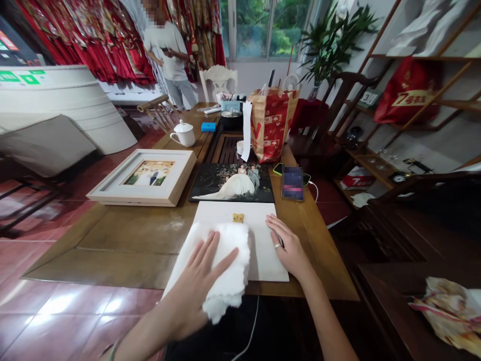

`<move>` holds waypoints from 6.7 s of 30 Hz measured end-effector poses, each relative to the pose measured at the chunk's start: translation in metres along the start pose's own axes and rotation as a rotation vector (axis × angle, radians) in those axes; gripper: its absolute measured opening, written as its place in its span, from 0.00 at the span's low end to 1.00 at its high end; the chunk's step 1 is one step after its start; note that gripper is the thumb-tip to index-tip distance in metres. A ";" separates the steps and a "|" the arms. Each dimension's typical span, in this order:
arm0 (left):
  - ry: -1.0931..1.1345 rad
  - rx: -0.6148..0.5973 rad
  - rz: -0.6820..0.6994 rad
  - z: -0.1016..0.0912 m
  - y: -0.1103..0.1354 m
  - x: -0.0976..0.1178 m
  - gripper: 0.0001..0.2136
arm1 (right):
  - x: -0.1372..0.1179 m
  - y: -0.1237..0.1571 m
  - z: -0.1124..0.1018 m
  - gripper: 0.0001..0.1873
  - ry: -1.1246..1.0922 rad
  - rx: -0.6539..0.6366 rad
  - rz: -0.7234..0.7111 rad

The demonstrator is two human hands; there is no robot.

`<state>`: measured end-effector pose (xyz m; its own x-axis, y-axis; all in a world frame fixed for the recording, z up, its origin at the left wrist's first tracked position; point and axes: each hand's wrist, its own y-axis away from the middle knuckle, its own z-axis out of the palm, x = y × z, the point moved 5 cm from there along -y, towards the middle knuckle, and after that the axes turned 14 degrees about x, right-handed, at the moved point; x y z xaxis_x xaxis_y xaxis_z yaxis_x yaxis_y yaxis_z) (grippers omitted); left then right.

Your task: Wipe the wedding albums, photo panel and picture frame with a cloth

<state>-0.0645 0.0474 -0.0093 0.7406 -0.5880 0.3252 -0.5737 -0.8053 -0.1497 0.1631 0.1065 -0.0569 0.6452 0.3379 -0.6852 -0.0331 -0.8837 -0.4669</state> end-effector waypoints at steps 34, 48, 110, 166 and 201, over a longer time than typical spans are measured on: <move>-0.117 0.011 0.031 0.014 -0.099 -0.011 0.33 | 0.005 -0.002 0.000 0.18 -0.002 0.029 0.013; -0.109 0.037 -0.118 -0.001 -0.004 -0.014 0.41 | -0.003 -0.002 -0.002 0.18 -0.033 0.033 0.018; -0.075 0.004 -0.038 0.007 -0.060 -0.001 0.35 | 0.002 -0.003 0.001 0.19 -0.030 0.021 -0.013; 0.061 -0.015 0.075 -0.006 -0.104 -0.034 0.31 | -0.004 -0.004 -0.001 0.19 -0.066 0.041 0.018; 0.159 -0.056 0.133 0.015 -0.016 0.045 0.39 | -0.002 -0.004 -0.001 0.19 -0.072 0.039 -0.002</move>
<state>-0.0168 0.0321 -0.0058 0.5952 -0.6656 0.4503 -0.6842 -0.7136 -0.1505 0.1629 0.1091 -0.0531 0.5889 0.3633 -0.7220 -0.0625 -0.8702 -0.4888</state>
